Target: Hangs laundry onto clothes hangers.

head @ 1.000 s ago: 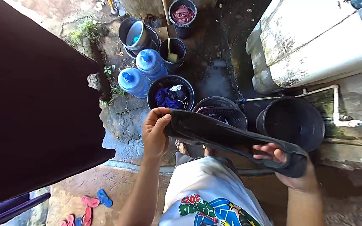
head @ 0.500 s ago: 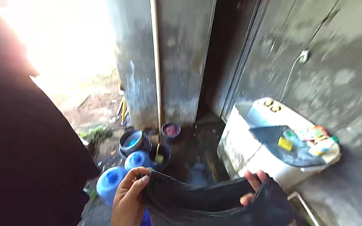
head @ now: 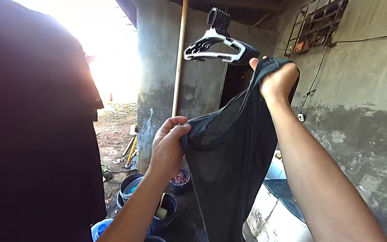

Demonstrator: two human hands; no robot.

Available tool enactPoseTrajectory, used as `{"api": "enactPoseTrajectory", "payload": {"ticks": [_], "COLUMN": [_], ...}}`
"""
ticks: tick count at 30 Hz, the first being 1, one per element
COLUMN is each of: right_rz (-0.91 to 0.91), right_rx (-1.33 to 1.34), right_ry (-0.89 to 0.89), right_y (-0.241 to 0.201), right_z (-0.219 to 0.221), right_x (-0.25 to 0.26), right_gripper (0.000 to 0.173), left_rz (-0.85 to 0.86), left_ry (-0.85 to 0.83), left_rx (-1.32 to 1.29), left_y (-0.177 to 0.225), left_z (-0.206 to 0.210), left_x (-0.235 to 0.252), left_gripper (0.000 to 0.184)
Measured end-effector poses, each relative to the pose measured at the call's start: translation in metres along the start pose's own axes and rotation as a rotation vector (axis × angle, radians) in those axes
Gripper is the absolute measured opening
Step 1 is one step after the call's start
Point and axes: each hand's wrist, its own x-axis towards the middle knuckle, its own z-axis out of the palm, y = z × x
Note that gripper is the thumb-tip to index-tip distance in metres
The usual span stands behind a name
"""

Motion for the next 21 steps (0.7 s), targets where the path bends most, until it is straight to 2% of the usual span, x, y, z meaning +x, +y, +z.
{"api": "enactPoseTrajectory", "payload": {"ticks": [2, 5, 7, 9, 15, 19, 21], "right_rz": [-0.068, -0.110, -0.109, -0.087, -0.085, 0.128, 0.151], "right_rx": [-0.200, -0.390, -0.480, -0.506, -0.328, -0.128, 0.067], "right_ry": [-0.018, -0.111, -0.190, -0.191, 0.070, 0.161, 0.212], "right_y": [-0.022, -0.043, -0.052, -0.058, -0.065, -0.077, -0.069], "right_z": [0.011, 0.024, 0.030, 0.033, 0.037, 0.043, 0.056], "right_x": [0.021, 0.034, 0.040, 0.042, 0.041, 0.046, 0.053], "right_gripper": [0.053, 0.054, 0.044, 0.037, 0.040, 0.038, 0.030], "left_rz": [0.021, 0.025, 0.021, 0.016, 0.004, 0.022, 0.032], "left_ry": [-0.047, -0.082, -0.081, -0.078, -0.044, -0.047, -0.044], "left_rx": [-0.001, 0.027, 0.041, 0.045, 0.038, 0.021, 0.009], "left_y": [0.007, 0.012, 0.014, 0.016, 0.026, 0.026, 0.024], "left_z": [0.010, 0.019, 0.019, 0.017, 0.006, 0.000, -0.004], "left_x": [0.009, 0.019, 0.024, 0.029, 0.043, 0.047, 0.048], "left_gripper": [0.018, 0.018, 0.018, 0.018, 0.016, 0.015, 0.015]}}
